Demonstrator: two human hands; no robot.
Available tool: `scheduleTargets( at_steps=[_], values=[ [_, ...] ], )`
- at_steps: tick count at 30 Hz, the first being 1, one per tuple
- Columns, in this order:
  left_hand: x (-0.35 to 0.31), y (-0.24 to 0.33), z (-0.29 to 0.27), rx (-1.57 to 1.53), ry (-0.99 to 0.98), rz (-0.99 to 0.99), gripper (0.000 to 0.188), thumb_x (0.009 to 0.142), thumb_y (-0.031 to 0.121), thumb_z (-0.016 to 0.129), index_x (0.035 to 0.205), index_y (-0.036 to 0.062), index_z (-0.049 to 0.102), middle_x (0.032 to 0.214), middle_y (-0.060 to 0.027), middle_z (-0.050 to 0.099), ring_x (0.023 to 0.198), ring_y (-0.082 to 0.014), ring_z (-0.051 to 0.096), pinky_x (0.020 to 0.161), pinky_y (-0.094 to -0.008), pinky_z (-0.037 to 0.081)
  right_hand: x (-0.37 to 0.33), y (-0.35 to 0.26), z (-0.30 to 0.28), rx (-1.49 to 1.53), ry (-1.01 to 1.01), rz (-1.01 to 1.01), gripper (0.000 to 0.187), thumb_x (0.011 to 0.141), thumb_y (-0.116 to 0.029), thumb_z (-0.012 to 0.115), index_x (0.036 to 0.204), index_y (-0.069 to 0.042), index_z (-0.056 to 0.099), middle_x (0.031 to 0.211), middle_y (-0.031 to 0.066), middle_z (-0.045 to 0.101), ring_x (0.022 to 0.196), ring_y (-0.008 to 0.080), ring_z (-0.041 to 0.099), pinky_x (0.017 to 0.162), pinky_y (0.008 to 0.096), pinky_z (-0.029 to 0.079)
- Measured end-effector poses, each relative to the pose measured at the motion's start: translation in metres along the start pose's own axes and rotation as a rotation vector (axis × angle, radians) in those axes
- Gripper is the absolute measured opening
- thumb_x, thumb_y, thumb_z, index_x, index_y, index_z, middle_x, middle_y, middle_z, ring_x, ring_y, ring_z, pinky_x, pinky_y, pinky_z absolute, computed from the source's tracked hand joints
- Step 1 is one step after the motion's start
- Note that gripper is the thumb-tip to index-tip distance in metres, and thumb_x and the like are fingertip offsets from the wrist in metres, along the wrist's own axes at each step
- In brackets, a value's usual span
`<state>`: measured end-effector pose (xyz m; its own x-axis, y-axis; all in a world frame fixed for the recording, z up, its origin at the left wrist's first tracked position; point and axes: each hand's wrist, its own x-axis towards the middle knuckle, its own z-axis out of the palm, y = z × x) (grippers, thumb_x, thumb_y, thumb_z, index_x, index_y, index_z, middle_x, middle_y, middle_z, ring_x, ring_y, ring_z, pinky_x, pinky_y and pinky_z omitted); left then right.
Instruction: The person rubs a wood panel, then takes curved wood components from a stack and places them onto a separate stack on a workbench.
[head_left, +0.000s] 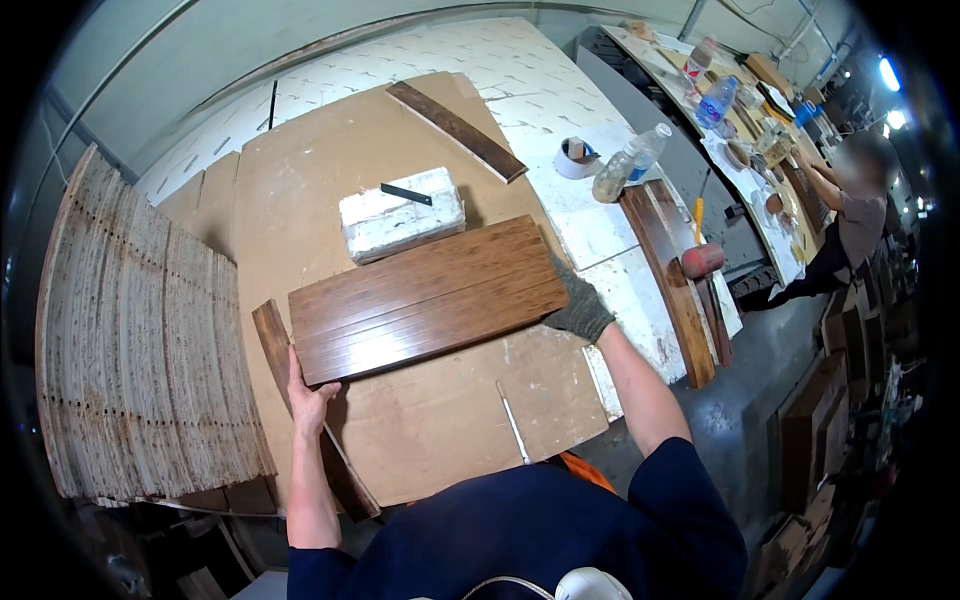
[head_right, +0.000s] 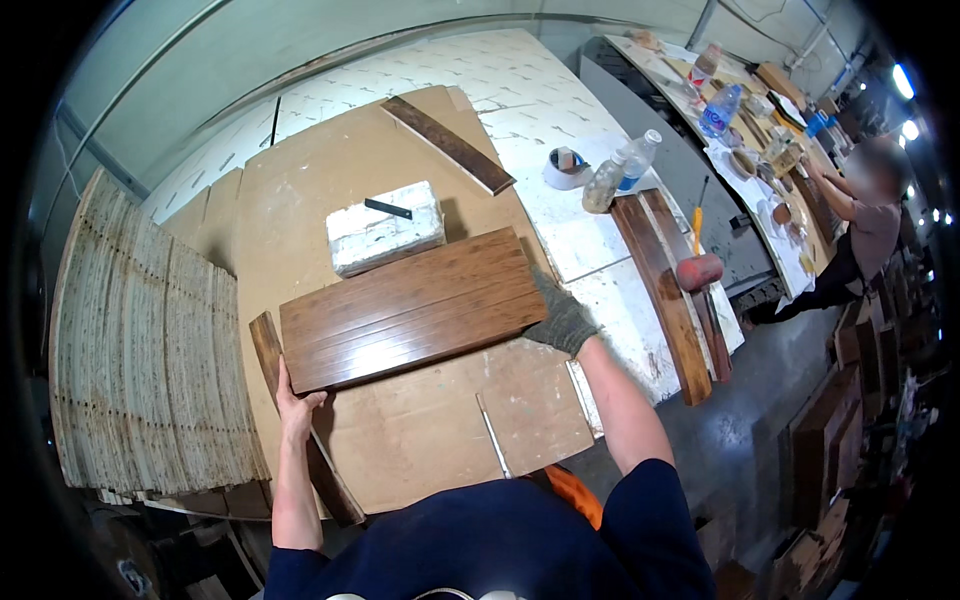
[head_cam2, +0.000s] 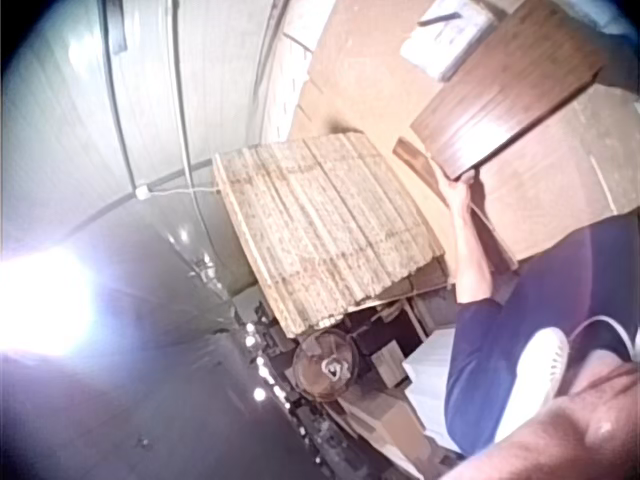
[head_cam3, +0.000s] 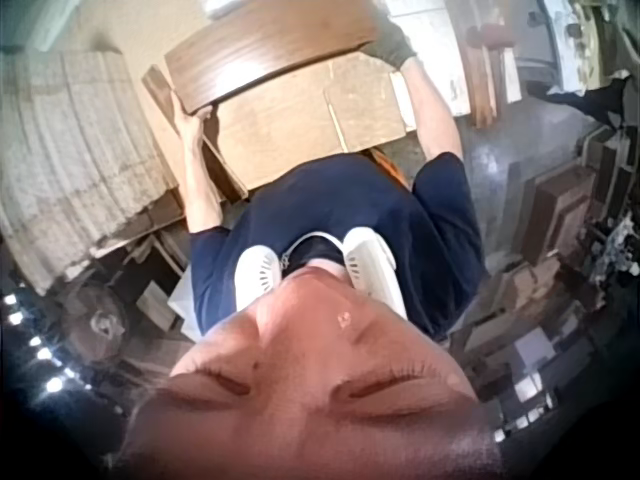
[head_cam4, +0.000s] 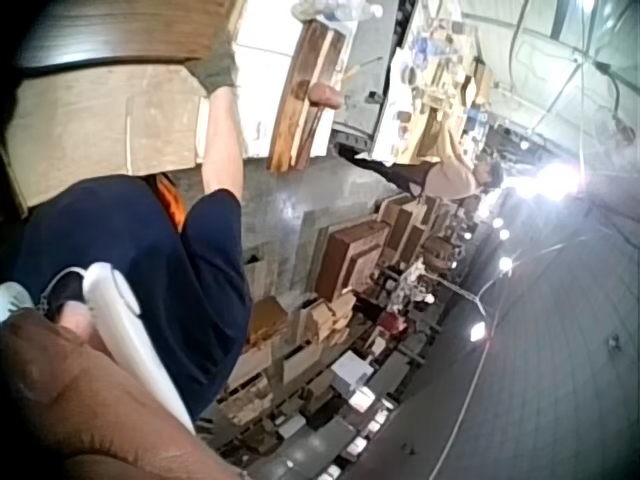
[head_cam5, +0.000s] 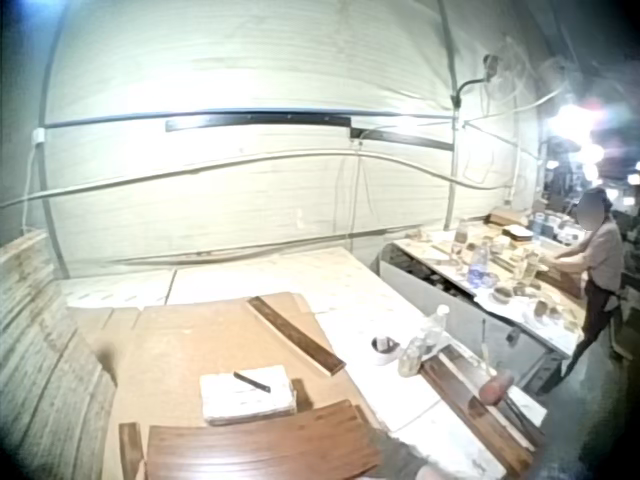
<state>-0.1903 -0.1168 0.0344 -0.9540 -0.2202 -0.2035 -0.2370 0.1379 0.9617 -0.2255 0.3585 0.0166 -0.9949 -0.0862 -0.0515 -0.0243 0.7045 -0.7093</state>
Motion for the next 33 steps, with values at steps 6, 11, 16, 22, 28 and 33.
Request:
scheduleTargets(
  at_steps=[6, 11, 16, 22, 28, 33],
  values=[
    [0.005, -0.001, -0.003, -0.007, -0.041, 0.039, 0.100, 0.059, -0.024, 0.058, 0.148, 0.0078, 0.024, 0.117, -0.0107, 0.055, 0.081, -0.0192, 0.059, 0.057, -0.0284, 0.052, 0.002, -0.001, 0.001, 0.090, -0.017, 0.038, 0.107, 0.061, -0.031, 0.084, 0.144, -0.002, 0.024, 0.142, 0.0225, 0.038, 0.131, 0.0333, 0.039, 0.108, 0.0355, 0.034],
    [0.006, -0.004, -0.003, -0.076, -0.009, 0.022, 0.102, 0.055, -0.024, 0.059, 0.147, 0.0081, 0.027, 0.121, -0.0096, 0.053, 0.089, -0.0198, 0.059, 0.062, -0.0289, 0.054, -0.012, -0.003, 0.014, 0.027, 0.149, 0.065, 0.096, 0.063, -0.021, 0.081, 0.143, -0.004, 0.030, 0.138, 0.0222, 0.043, 0.128, 0.0333, 0.043, 0.106, 0.0357, 0.037],
    [0.011, -0.006, -0.005, -0.026, -0.069, 0.030, 0.106, 0.051, -0.024, 0.058, 0.147, 0.0109, 0.028, 0.127, -0.0071, 0.051, 0.105, -0.0214, 0.056, 0.072, -0.0289, 0.056, -0.013, 0.011, 0.023, 0.084, 0.200, 0.038, 0.087, 0.066, -0.018, 0.079, 0.141, -0.005, 0.036, 0.134, 0.0200, 0.048, 0.124, 0.0313, 0.047, 0.104, 0.0356, 0.039],
    [0.014, -0.012, -0.008, 0.027, -0.041, 0.026, 0.107, 0.048, -0.024, 0.058, 0.146, 0.0121, 0.031, 0.128, -0.0068, 0.051, 0.111, -0.0230, 0.053, 0.076, -0.0314, 0.056, -0.012, 0.013, 0.025, -0.021, 0.233, -0.004, 0.077, 0.072, -0.021, 0.076, 0.138, -0.004, 0.040, 0.133, 0.0178, 0.051, 0.122, 0.0271, 0.050, 0.102, 0.0340, 0.040],
    [0.015, -0.016, -0.009, 0.033, -0.016, 0.057, 0.108, 0.047, -0.023, 0.057, 0.146, 0.0117, 0.029, 0.131, -0.0075, 0.048, 0.113, -0.0235, 0.052, 0.075, -0.0315, 0.056, -0.012, 0.008, 0.025, 0.002, 0.201, 0.004, 0.082, 0.069, -0.019, 0.077, 0.139, -0.004, 0.038, 0.136, 0.0191, 0.047, 0.126, 0.0292, 0.046, 0.105, 0.0352, 0.038],
    [0.013, 0.004, -0.005, -0.035, -0.074, -0.039, 0.115, 0.048, -0.023, 0.063, 0.148, 0.0110, 0.020, 0.141, -0.0091, 0.038, 0.123, -0.0235, 0.044, 0.093, -0.0331, 0.049, -0.003, 0.016, 0.019, 0.089, 0.130, -0.005, 0.093, 0.064, -0.019, 0.078, 0.143, -0.006, 0.031, 0.137, 0.0218, 0.045, 0.127, 0.0345, 0.043, 0.106, 0.0377, 0.037]
  ],
)
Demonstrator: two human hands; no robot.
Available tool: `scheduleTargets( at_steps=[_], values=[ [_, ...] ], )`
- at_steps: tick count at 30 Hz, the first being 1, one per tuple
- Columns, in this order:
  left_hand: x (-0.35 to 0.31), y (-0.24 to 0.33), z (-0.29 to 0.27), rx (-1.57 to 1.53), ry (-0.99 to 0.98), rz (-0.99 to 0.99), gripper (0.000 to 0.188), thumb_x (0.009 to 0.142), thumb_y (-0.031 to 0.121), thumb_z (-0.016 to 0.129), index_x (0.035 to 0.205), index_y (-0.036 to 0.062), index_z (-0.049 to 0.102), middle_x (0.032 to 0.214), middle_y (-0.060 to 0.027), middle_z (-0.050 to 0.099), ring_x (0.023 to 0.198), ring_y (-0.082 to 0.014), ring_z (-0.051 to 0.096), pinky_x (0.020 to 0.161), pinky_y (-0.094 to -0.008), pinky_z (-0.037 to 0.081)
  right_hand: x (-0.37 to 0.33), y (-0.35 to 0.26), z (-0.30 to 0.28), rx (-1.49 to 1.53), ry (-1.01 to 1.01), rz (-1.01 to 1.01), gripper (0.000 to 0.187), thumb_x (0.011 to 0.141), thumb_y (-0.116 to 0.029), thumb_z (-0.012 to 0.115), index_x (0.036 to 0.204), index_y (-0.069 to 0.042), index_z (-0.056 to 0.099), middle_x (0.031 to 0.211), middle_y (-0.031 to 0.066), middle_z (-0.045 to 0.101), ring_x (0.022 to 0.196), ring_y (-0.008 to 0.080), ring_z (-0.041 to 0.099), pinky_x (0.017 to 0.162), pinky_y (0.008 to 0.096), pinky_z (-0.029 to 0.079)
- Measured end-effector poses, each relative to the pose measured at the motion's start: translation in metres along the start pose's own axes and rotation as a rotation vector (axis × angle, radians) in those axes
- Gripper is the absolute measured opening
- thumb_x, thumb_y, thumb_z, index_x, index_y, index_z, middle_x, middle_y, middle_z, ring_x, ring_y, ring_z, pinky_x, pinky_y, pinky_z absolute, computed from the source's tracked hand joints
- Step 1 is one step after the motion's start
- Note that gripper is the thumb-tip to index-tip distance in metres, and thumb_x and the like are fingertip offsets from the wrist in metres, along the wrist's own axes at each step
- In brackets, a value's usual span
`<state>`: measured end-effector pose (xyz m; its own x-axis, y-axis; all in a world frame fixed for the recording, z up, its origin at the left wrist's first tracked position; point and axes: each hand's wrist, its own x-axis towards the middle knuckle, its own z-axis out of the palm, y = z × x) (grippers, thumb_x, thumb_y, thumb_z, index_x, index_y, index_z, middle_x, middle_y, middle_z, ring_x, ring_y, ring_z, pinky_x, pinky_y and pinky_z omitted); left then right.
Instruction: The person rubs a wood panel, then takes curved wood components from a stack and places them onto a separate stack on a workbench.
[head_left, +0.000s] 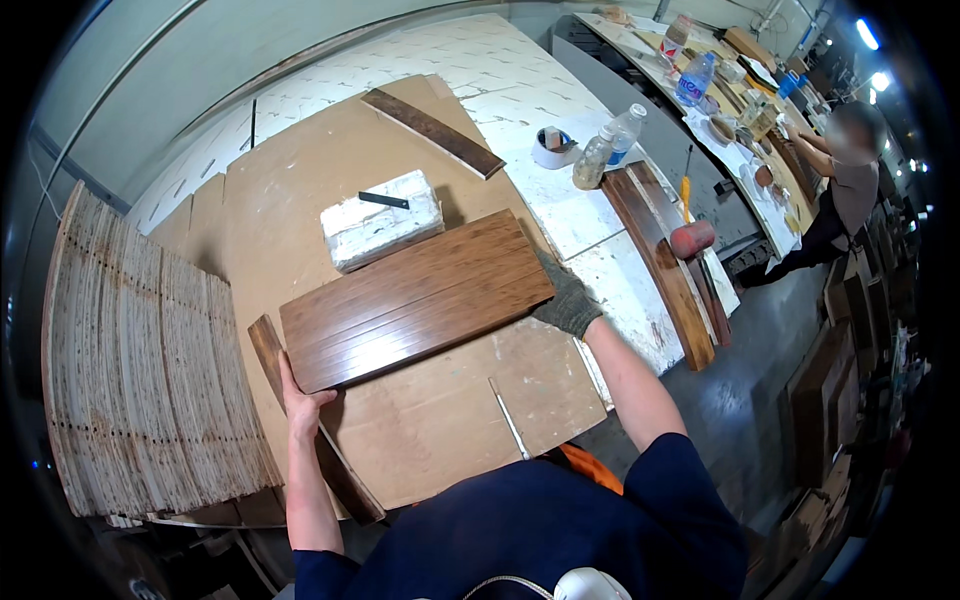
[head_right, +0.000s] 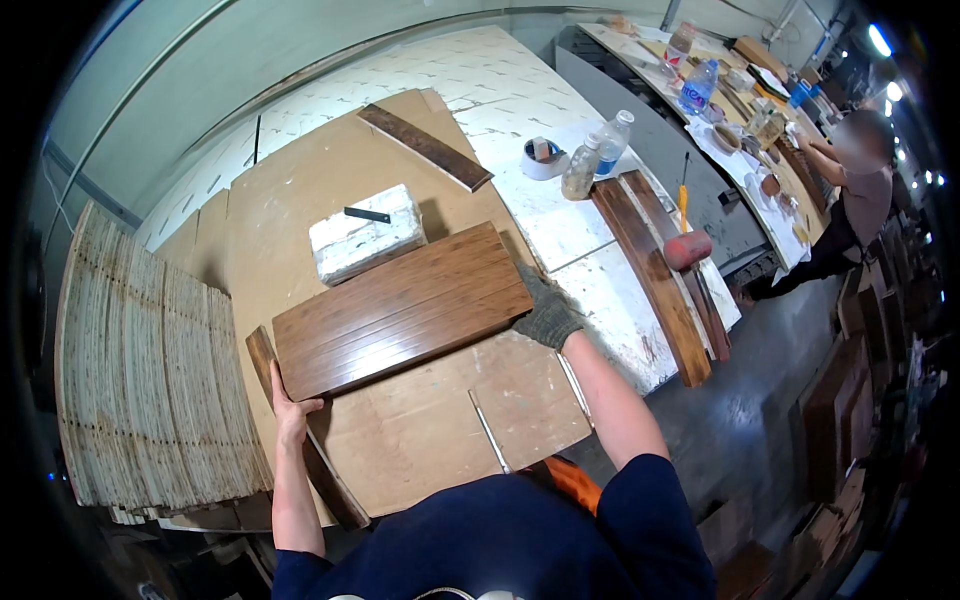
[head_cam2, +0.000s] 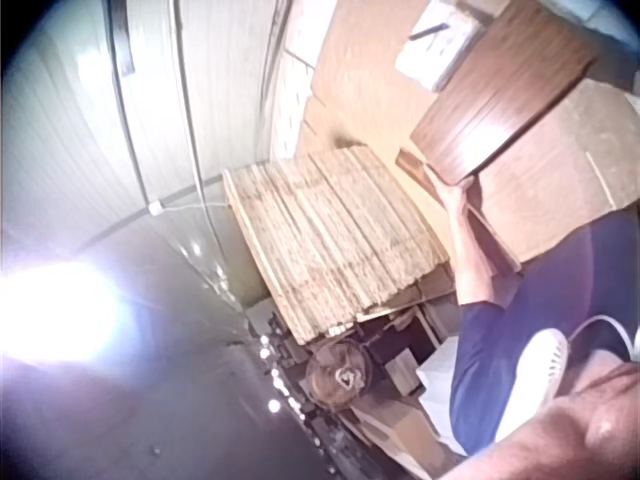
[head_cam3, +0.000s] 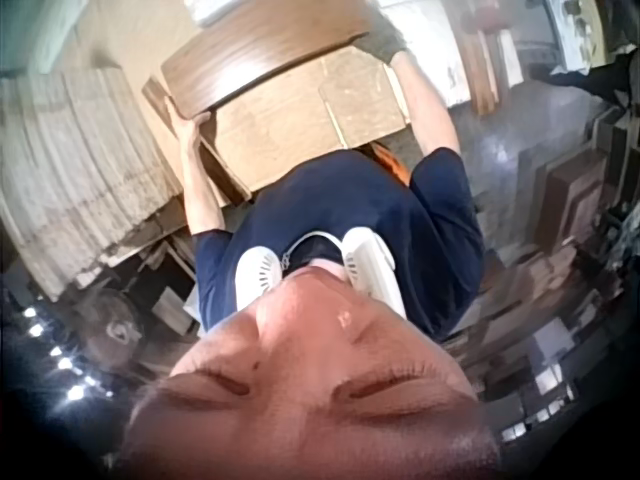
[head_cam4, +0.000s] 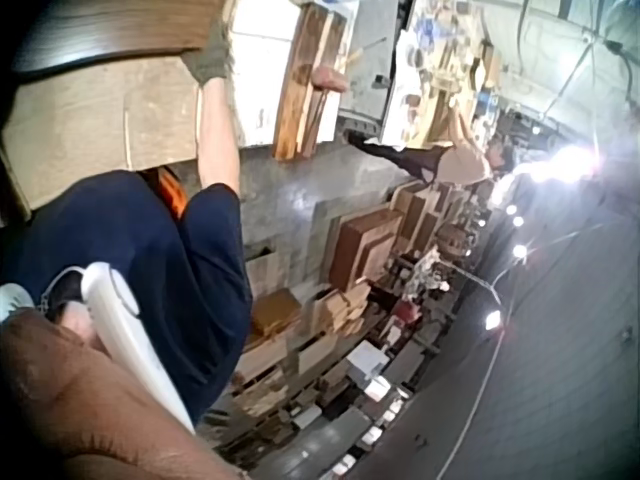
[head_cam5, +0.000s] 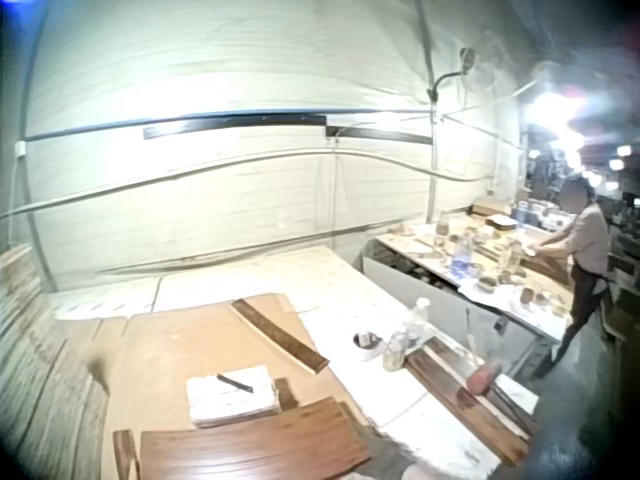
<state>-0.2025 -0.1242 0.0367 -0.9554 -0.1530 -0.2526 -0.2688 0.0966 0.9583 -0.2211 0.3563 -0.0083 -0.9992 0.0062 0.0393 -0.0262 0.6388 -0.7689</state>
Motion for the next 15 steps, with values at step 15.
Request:
scheduleTargets(
  at_steps=[15],
  values=[
    [0.006, -0.005, -0.003, 0.046, -0.030, 0.053, 0.114, 0.045, -0.023, 0.059, 0.148, 0.0112, 0.023, 0.137, -0.0071, 0.044, 0.122, -0.0229, 0.046, 0.093, -0.0344, 0.048, 0.003, 0.002, 0.010, -0.071, 0.038, 0.048, 0.093, 0.064, -0.021, 0.078, 0.143, -0.007, 0.031, 0.137, 0.0218, 0.045, 0.127, 0.0341, 0.044, 0.106, 0.0364, 0.037]
  ],
)
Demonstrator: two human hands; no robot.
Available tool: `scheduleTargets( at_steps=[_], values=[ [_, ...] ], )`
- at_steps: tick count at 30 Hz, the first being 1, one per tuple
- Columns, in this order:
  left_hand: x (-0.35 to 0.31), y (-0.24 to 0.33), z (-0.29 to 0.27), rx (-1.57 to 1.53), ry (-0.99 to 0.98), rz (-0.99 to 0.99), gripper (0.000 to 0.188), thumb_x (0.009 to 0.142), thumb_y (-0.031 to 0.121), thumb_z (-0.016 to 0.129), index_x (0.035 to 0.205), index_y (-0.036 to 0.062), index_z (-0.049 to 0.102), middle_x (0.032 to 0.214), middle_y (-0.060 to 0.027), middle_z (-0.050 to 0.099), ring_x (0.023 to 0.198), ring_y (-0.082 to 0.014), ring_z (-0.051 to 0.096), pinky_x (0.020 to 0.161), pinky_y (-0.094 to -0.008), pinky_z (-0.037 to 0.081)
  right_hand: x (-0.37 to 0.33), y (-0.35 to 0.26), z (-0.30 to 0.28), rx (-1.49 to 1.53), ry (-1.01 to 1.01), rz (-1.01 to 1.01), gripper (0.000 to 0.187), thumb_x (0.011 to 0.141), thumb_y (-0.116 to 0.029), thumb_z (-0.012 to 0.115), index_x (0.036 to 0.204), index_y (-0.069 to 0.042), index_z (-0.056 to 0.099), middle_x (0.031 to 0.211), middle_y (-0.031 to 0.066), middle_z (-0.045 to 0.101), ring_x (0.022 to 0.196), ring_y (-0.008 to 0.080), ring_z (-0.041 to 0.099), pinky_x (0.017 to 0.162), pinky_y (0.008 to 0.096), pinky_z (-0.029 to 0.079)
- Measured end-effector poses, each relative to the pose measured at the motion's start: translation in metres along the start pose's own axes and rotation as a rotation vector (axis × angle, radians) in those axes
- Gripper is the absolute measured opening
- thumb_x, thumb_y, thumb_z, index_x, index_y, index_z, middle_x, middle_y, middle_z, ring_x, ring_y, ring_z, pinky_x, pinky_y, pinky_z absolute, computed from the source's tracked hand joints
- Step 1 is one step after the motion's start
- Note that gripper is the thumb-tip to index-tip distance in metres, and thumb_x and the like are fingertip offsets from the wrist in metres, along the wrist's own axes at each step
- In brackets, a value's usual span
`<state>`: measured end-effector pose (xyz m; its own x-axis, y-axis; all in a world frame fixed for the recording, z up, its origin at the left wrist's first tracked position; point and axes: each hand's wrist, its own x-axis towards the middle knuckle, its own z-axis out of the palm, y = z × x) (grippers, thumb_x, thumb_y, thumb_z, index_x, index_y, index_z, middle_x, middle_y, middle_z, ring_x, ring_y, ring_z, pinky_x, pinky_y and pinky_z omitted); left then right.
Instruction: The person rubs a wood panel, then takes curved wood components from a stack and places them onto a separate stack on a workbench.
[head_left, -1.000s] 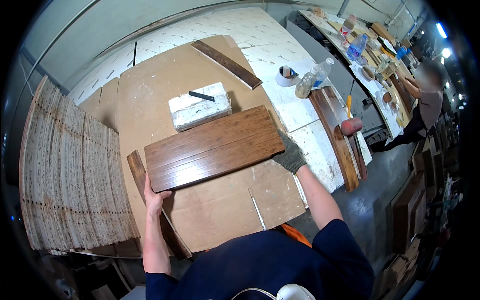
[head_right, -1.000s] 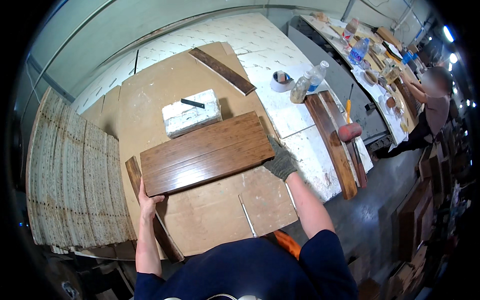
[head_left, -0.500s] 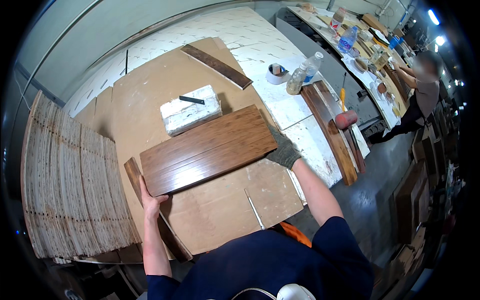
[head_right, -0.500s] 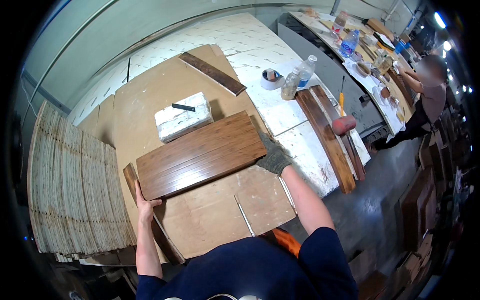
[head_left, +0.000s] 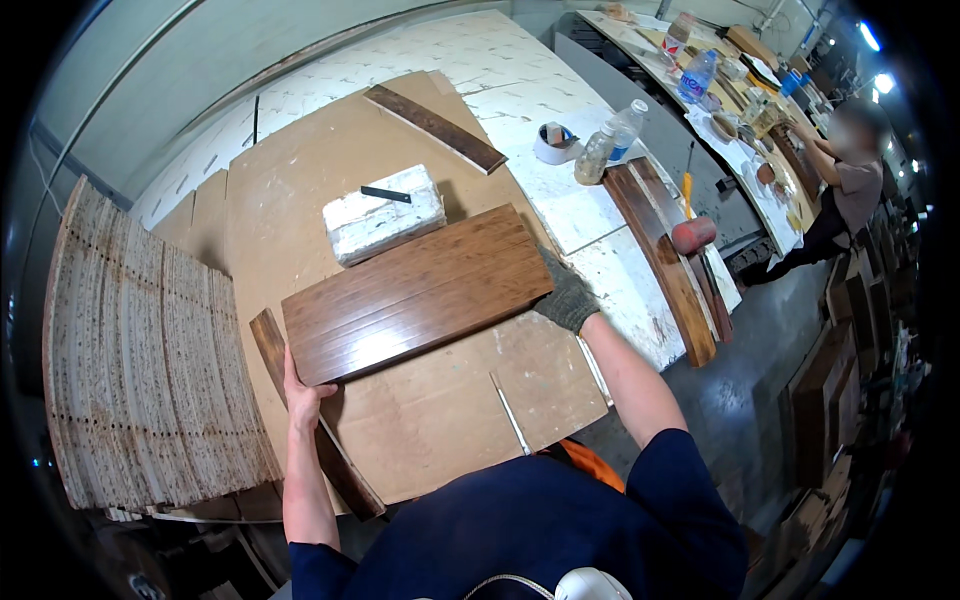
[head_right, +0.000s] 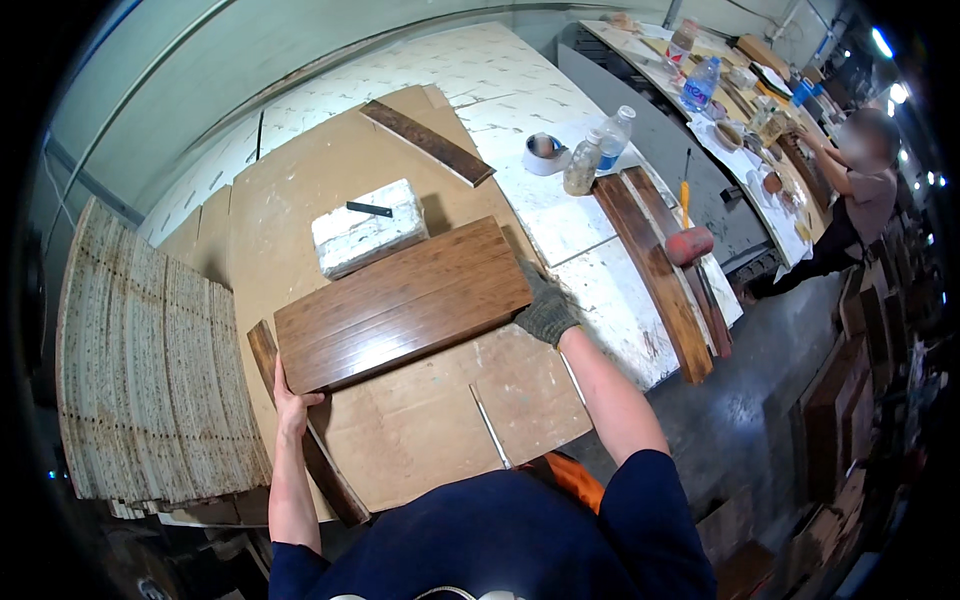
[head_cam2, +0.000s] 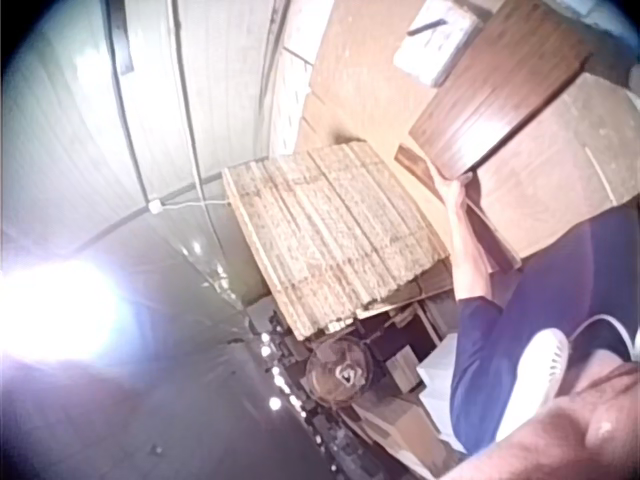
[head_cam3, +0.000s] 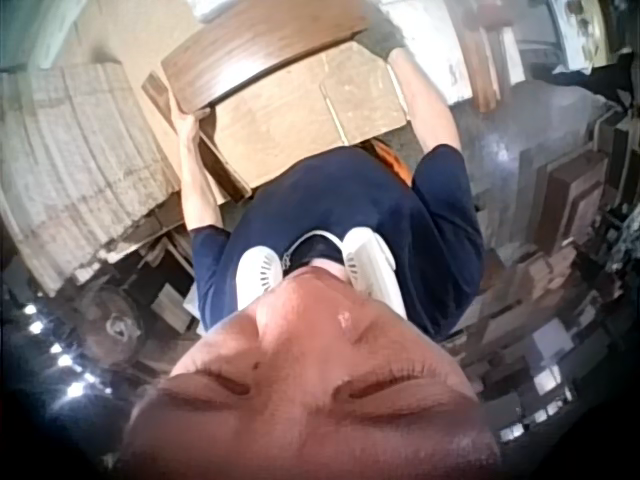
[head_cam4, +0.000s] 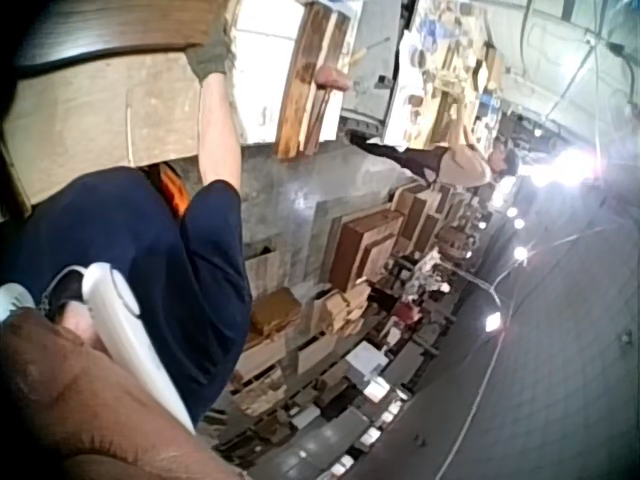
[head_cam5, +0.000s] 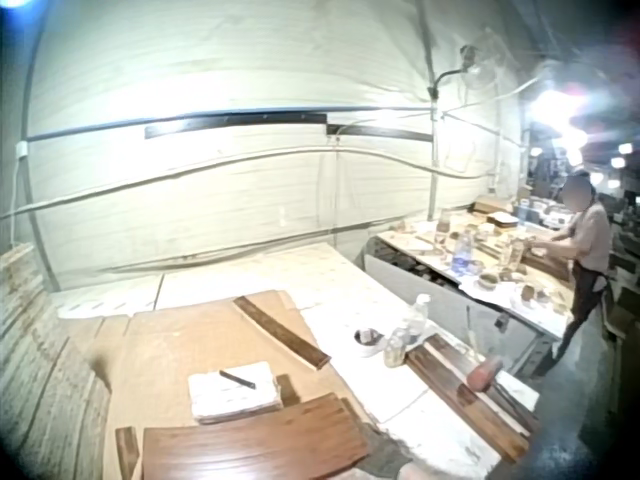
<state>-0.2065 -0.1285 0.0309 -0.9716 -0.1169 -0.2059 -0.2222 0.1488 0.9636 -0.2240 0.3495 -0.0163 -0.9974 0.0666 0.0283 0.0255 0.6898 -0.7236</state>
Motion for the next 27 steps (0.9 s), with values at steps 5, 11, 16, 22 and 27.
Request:
scheduleTargets(
  at_steps=[5, 11, 16, 22, 27],
  values=[
    [-0.019, 0.014, 0.017, -0.125, 0.126, -0.003, 0.101, 0.058, -0.023, 0.060, 0.147, 0.0083, 0.024, 0.134, -0.0114, 0.045, 0.110, -0.0210, 0.054, 0.082, -0.0289, 0.051, -0.012, 0.006, -0.014, 0.034, 0.010, -0.110, 0.089, 0.066, -0.021, 0.077, 0.143, -0.007, 0.033, 0.135, 0.0214, 0.047, 0.123, 0.0348, 0.047, 0.103, 0.0380, 0.039],
    [-0.034, -0.004, 0.025, -0.116, 0.193, 0.041, 0.083, 0.068, -0.021, 0.058, 0.142, 0.0055, 0.033, 0.122, -0.0086, 0.056, 0.108, -0.0198, 0.056, 0.091, -0.0300, 0.047, -0.026, -0.009, -0.012, -0.055, -0.008, 0.046, 0.082, 0.071, -0.018, 0.072, 0.142, -0.007, 0.034, 0.133, 0.0219, 0.048, 0.122, 0.0354, 0.046, 0.104, 0.0407, 0.037],
    [-0.034, -0.002, 0.023, -0.089, 0.219, -0.016, 0.081, 0.068, -0.022, 0.057, 0.141, 0.0044, 0.035, 0.122, -0.0091, 0.056, 0.108, -0.0195, 0.056, 0.091, -0.0302, 0.047, -0.027, -0.016, -0.008, -0.091, 0.005, 0.114, 0.077, 0.072, -0.016, 0.068, 0.141, -0.007, 0.035, 0.135, 0.0223, 0.045, 0.125, 0.0354, 0.043, 0.107, 0.0409, 0.034],
    [-0.034, 0.003, 0.027, -0.084, 0.233, -0.029, 0.080, 0.067, -0.022, 0.057, 0.139, 0.0037, 0.037, 0.121, -0.0093, 0.057, 0.107, -0.0200, 0.057, 0.090, -0.0306, 0.048, -0.029, -0.020, -0.013, -0.083, 0.022, 0.111, 0.074, 0.072, -0.016, 0.068, 0.139, -0.007, 0.038, 0.134, 0.0211, 0.046, 0.124, 0.0366, 0.043, 0.107, 0.0403, 0.034],
    [-0.030, 0.003, 0.025, -0.082, 0.225, -0.026, 0.079, 0.065, -0.023, 0.058, 0.137, 0.0032, 0.039, 0.120, -0.0096, 0.057, 0.107, -0.0209, 0.057, 0.091, -0.0314, 0.048, -0.023, -0.020, -0.021, 0.069, -0.010, 0.039, 0.073, 0.072, -0.021, 0.069, 0.138, -0.006, 0.040, 0.131, 0.0215, 0.049, 0.122, 0.0362, 0.046, 0.105, 0.0398, 0.036]
  ],
)
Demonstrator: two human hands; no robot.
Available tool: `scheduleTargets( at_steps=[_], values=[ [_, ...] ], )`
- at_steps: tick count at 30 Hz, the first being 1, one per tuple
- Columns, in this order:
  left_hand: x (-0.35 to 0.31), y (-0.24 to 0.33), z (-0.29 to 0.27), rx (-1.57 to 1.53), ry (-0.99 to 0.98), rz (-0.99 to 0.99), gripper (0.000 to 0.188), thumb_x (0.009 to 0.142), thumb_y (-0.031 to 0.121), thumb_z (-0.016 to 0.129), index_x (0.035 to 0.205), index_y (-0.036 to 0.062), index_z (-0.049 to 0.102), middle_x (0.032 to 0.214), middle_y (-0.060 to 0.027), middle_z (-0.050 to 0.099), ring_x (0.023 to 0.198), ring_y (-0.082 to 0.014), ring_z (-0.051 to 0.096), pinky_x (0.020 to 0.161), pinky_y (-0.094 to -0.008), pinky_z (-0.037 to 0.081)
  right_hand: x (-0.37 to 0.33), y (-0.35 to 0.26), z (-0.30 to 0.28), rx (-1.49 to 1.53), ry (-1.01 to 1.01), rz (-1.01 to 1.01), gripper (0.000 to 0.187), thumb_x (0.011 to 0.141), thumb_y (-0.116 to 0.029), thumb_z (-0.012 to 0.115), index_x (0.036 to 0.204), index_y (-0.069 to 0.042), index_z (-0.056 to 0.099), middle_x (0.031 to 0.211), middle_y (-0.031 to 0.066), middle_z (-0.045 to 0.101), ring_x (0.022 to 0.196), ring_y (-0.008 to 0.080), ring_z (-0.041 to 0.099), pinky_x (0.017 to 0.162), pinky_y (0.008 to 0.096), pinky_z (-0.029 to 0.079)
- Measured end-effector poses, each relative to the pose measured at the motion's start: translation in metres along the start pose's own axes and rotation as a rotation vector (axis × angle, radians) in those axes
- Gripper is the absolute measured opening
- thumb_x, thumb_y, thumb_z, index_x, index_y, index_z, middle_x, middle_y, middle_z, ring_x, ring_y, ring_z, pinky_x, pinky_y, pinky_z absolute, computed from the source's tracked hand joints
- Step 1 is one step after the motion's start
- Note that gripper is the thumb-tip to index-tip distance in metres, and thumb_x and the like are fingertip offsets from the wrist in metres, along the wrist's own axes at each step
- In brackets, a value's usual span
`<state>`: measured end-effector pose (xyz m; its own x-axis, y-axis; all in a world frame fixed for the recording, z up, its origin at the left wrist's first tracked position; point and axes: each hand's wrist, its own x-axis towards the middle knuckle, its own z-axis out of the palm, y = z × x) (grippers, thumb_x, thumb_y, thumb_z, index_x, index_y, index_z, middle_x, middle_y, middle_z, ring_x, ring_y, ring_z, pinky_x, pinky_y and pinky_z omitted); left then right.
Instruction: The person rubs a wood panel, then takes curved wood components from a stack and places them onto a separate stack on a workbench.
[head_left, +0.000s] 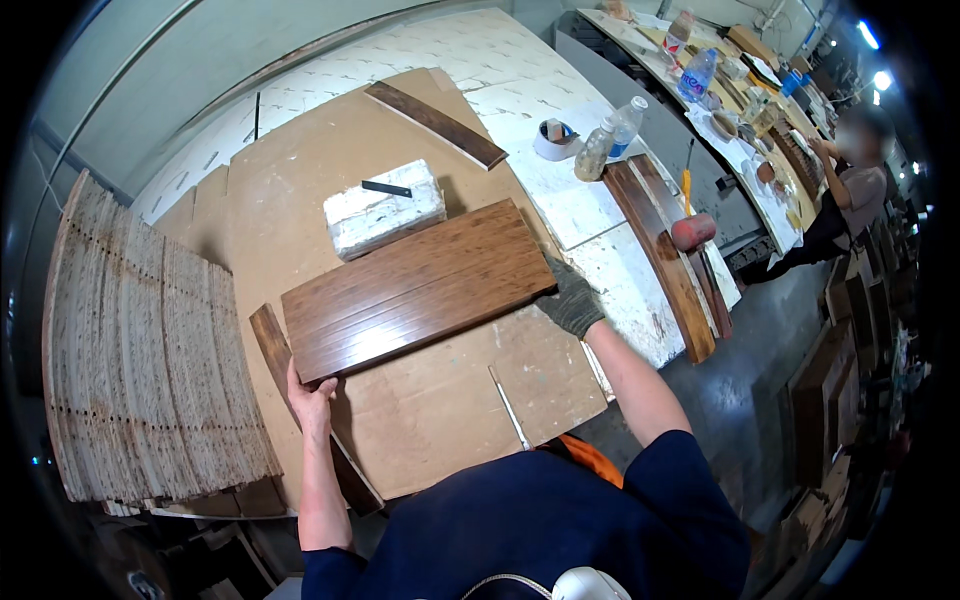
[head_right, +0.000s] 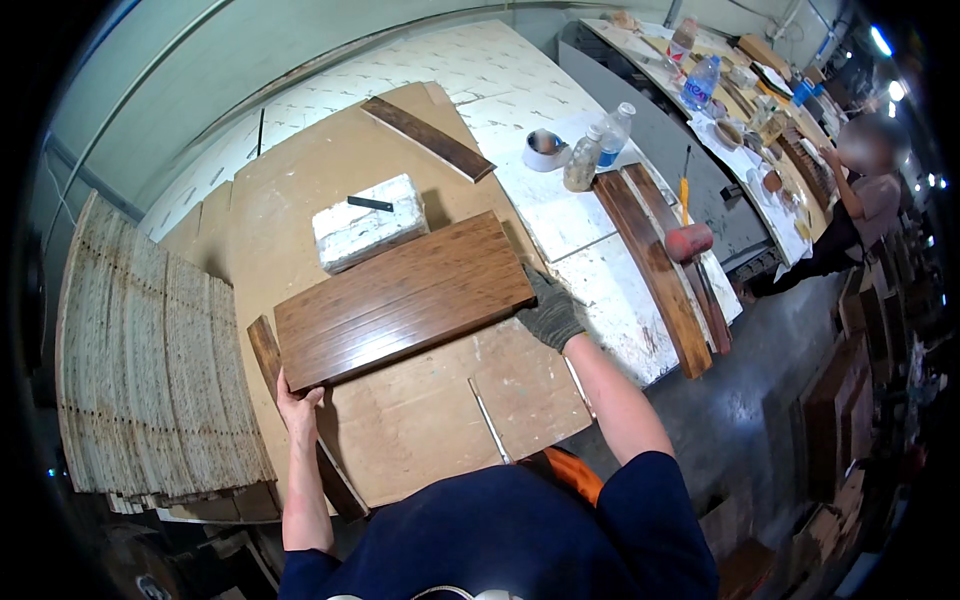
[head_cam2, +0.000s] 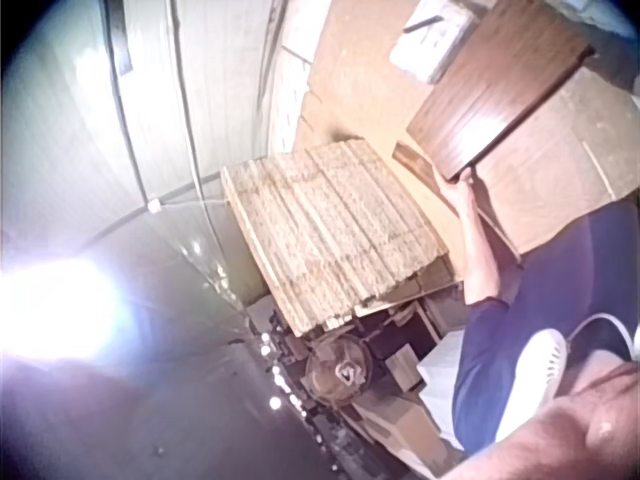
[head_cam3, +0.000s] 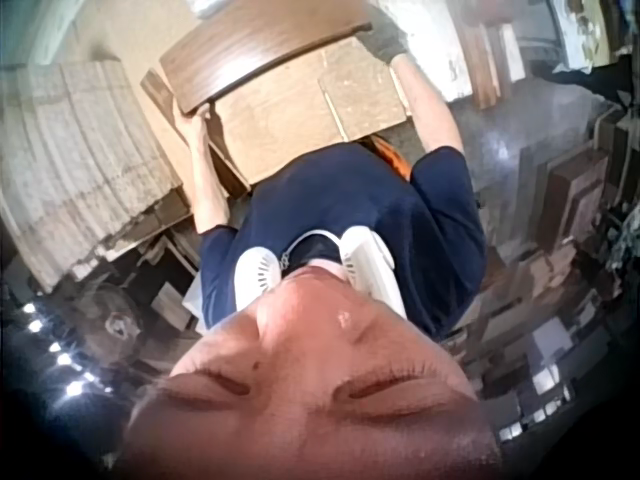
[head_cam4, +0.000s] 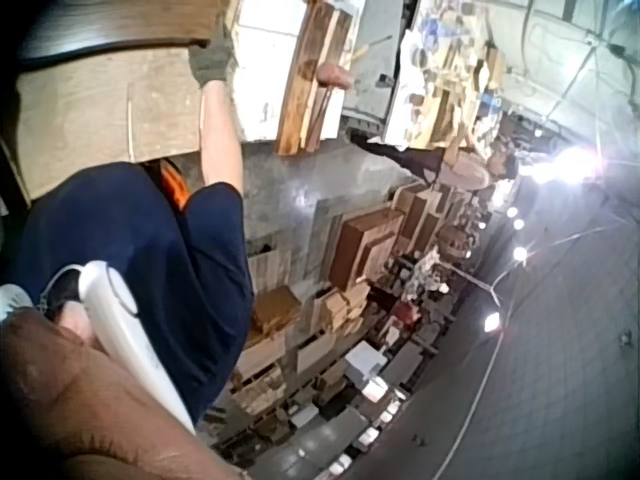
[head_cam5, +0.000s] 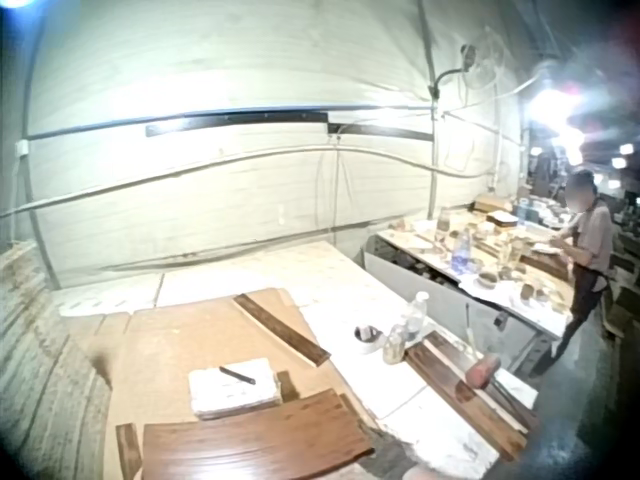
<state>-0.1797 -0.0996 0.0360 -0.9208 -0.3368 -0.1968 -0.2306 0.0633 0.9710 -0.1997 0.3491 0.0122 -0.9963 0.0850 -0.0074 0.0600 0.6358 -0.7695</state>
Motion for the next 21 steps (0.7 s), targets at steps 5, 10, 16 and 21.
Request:
scheduleTargets(
  at_steps=[5, 10, 16, 21],
  values=[
    [0.002, -0.016, -0.004, -0.003, 0.055, 0.073, 0.087, 0.065, -0.020, 0.064, 0.142, 0.0045, 0.030, 0.116, -0.0121, 0.057, 0.090, -0.0201, 0.061, 0.060, -0.0255, 0.051, 0.010, 0.012, 0.013, -0.076, 0.056, -0.134, 0.063, 0.076, -0.022, 0.068, 0.133, -0.005, 0.046, 0.130, 0.0221, 0.052, 0.122, 0.0352, 0.047, 0.103, 0.0400, 0.038],
    [0.000, -0.010, 0.005, 0.082, 0.130, 0.083, 0.095, 0.064, -0.018, 0.069, 0.145, 0.0016, 0.022, 0.131, -0.0151, 0.050, 0.112, -0.0227, 0.055, 0.089, -0.0314, 0.050, -0.001, 0.004, 0.004, 0.123, 0.094, -0.142, 0.069, 0.069, -0.003, 0.069, 0.134, -0.003, 0.045, 0.122, 0.0146, 0.059, 0.112, 0.0246, 0.056, 0.096, 0.0344, 0.044],
    [-0.002, -0.032, -0.008, -0.002, 0.182, 0.108, 0.079, 0.068, -0.012, 0.071, 0.139, -0.0020, 0.036, 0.130, -0.0128, 0.054, 0.112, -0.0165, 0.056, 0.095, -0.0277, 0.045, 0.002, 0.013, 0.017, 0.159, 0.073, -0.006, 0.077, 0.068, -0.006, 0.074, 0.138, -0.004, 0.042, 0.125, 0.0157, 0.055, 0.112, 0.0250, 0.055, 0.096, 0.0333, 0.044],
    [0.000, -0.027, -0.005, -0.050, 0.122, 0.078, 0.071, 0.068, -0.014, 0.069, 0.134, 0.0008, 0.047, 0.110, -0.0071, 0.065, 0.098, -0.0135, 0.061, 0.088, -0.0262, 0.048, 0.002, 0.017, 0.017, 0.098, 0.092, -0.051, 0.076, 0.070, 0.002, 0.073, 0.138, -0.003, 0.040, 0.120, 0.0090, 0.059, 0.105, 0.0161, 0.057, 0.092, 0.0293, 0.047]
  ],
)
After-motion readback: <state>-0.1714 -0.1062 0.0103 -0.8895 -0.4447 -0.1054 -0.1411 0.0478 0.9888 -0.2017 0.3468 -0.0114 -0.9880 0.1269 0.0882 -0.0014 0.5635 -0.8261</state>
